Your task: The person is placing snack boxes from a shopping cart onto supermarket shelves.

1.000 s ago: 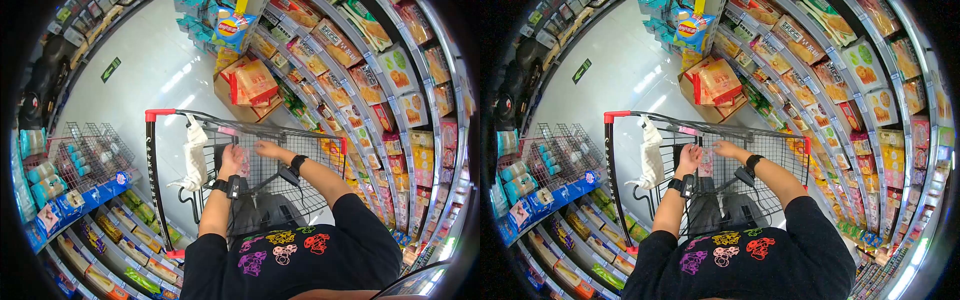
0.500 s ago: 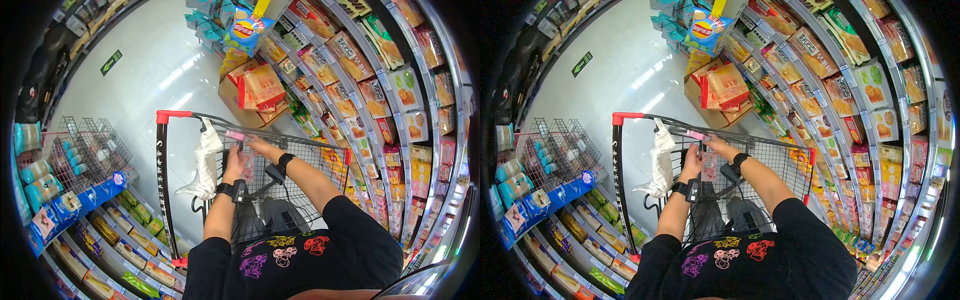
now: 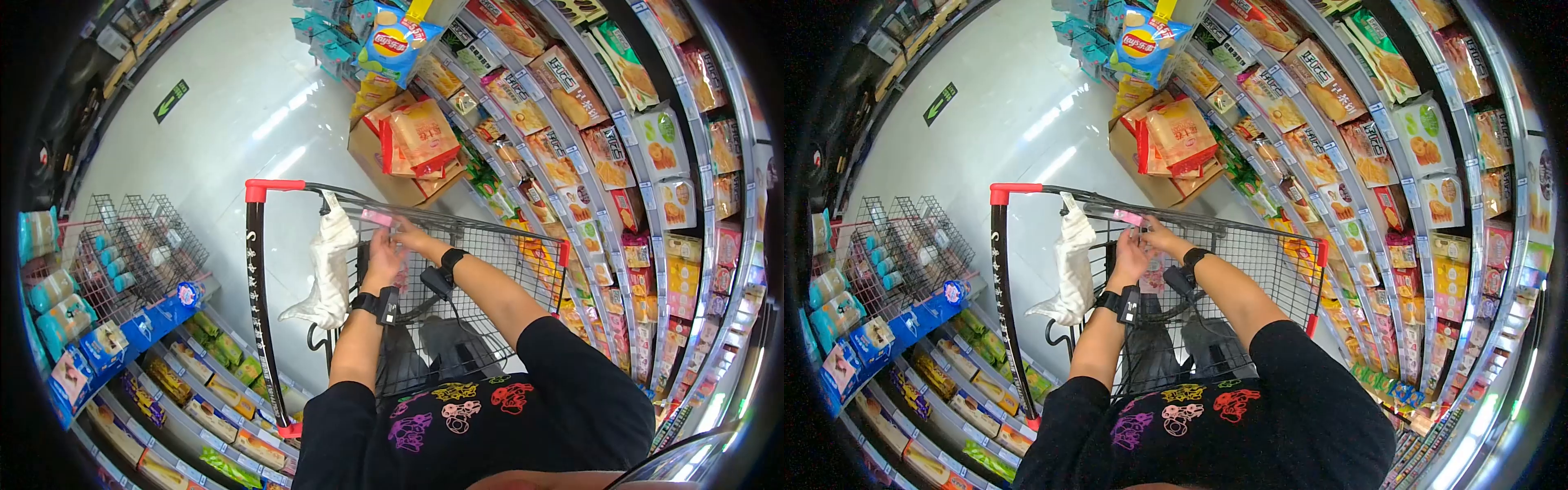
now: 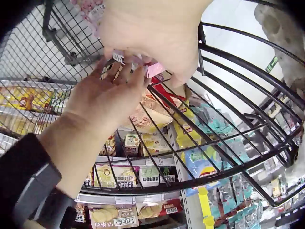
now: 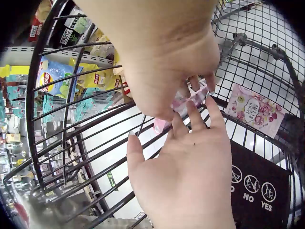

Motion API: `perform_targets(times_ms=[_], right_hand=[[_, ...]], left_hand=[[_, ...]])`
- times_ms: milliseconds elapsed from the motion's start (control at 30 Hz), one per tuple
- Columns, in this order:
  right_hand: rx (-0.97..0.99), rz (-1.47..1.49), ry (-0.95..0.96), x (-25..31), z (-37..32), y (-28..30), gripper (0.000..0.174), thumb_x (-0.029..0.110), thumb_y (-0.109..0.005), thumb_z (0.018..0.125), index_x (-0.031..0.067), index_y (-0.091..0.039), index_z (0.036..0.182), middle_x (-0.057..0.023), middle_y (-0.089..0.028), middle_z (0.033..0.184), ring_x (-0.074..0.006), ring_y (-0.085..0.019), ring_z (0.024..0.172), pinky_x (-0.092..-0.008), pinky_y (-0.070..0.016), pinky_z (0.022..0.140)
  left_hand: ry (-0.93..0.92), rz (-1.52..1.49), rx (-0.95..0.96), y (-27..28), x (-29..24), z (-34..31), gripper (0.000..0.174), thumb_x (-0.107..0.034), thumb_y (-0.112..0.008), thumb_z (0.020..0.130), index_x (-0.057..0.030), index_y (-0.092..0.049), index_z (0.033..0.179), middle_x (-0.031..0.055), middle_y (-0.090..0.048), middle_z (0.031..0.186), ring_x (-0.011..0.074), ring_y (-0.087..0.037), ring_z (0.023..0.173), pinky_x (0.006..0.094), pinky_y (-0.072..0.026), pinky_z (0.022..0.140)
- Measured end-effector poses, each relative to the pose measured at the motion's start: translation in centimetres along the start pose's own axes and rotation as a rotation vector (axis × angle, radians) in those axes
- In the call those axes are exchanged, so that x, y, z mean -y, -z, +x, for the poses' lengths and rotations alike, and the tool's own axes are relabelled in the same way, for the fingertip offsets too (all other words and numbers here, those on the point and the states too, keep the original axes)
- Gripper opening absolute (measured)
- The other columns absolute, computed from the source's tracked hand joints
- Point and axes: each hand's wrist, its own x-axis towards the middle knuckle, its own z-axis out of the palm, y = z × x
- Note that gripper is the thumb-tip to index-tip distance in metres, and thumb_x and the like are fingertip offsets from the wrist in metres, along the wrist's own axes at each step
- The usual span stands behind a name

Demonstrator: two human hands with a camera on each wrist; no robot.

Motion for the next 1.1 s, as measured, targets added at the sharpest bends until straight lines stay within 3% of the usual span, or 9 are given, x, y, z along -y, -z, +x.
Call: perform_targets(times_ms=[133, 233, 300, 467, 633, 767, 900, 1100], right_hand=[[0.000, 0.053, 0.097, -3.7, 1.9, -0.7, 0.075, 0.011, -0.057, 0.077, 0.0160, -0.017, 0.140, -0.0213, -0.050, 0.113, -0.0253, -0.058, 0.084, -0.0341, -0.0500, 0.058], [-0.133, -0.228, 0.201, -5.2, 1.6, -0.6, 0.076, 0.013, -0.058, 0.076, 0.0146, -0.017, 0.140, -0.0228, -0.048, 0.119, -0.0260, -0.059, 0.087, -0.0337, -0.0502, 0.057], [-0.086, -0.071, 0.073, -3.0, 0.3, -0.4, 0.079, 0.016, -0.059, 0.074, 0.0142, -0.016, 0.140, -0.0223, -0.049, 0.119, -0.0268, -0.059, 0.089, -0.0336, -0.0502, 0.057], [-0.056, -0.048, -0.003, -1.5, 1.0, -0.5, 0.082, 0.020, -0.061, 0.074, 0.0129, -0.013, 0.140, -0.0190, -0.054, 0.111, -0.0239, -0.060, 0.078, -0.0323, -0.0482, 0.053], [-0.042, 0.009, 0.060, -0.8, 0.9, -1.5, 0.081, 0.021, -0.065, 0.075, 0.0098, -0.015, 0.137, -0.0173, -0.056, 0.104, -0.0189, -0.058, 0.064, -0.0303, -0.0450, 0.047], [-0.111, 0.068, -0.034, -0.6, 1.0, -1.7, 0.071, 0.016, -0.066, 0.073, 0.0072, -0.022, 0.129, -0.0109, -0.056, 0.083, -0.0184, -0.056, 0.058, -0.0315, -0.0438, 0.043], [-0.129, 0.159, 0.051, -3.4, 2.1, -1.0, 0.065, 0.013, -0.063, 0.075, 0.0077, -0.024, 0.127, -0.0109, -0.057, 0.084, -0.0191, -0.057, 0.058, -0.0326, -0.0453, 0.045], [-0.190, 0.196, 0.083, -4.9, -0.4, 1.3, 0.053, 0.010, -0.057, 0.078, 0.0080, -0.030, 0.124, -0.0141, -0.058, 0.092, -0.0212, -0.061, 0.068, -0.0342, -0.0506, 0.054]], left_hand=[[0.079, -0.036, -0.066, 0.1, -1.0, 0.5, 0.056, -0.043, -0.044, 0.085, -0.0136, -0.033, 0.132, 0.0003, -0.036, 0.131, 0.0214, -0.035, 0.119, 0.0468, -0.0343, 0.088], [0.042, -0.016, -0.065, -0.1, -1.4, 0.4, 0.057, -0.044, -0.045, 0.085, -0.0195, -0.031, 0.134, -0.0008, -0.037, 0.132, 0.0218, -0.034, 0.119, 0.0472, -0.0315, 0.090], [0.028, 0.003, -0.080, 0.4, -1.1, 1.2, 0.060, -0.044, -0.047, 0.083, -0.0216, -0.028, 0.136, -0.0014, -0.035, 0.135, 0.0214, -0.035, 0.119, 0.0456, -0.0298, 0.091], [0.061, 0.009, -0.088, -0.6, -1.8, 0.5, 0.059, -0.045, -0.049, 0.082, -0.0232, -0.031, 0.134, 0.0000, -0.036, 0.134, 0.0205, -0.037, 0.118, 0.0428, -0.0285, 0.093], [0.047, 0.000, -0.041, -1.0, -2.5, -0.1, 0.053, -0.045, -0.048, 0.082, -0.0245, -0.036, 0.129, -0.0005, -0.041, 0.128, 0.0186, -0.041, 0.112, 0.0400, -0.0308, 0.088], [0.087, -0.020, -0.092, -2.3, -2.2, -0.4, 0.051, -0.045, -0.048, 0.081, -0.0246, -0.038, 0.127, -0.0001, -0.044, 0.124, 0.0173, -0.046, 0.105, 0.0385, -0.0320, 0.083], [0.108, -0.024, 0.005, -0.8, -0.8, 0.9, 0.053, -0.046, -0.047, 0.082, -0.0233, -0.035, 0.129, 0.0029, -0.048, 0.119, 0.0183, -0.049, 0.101, 0.0390, -0.0309, 0.085], [0.122, -0.168, -0.063, -3.4, 0.7, -1.4, 0.055, -0.049, -0.047, 0.083, -0.0220, -0.030, 0.128, 0.0104, -0.051, 0.118, 0.0254, -0.048, 0.109, 0.0412, -0.0345, 0.088]])
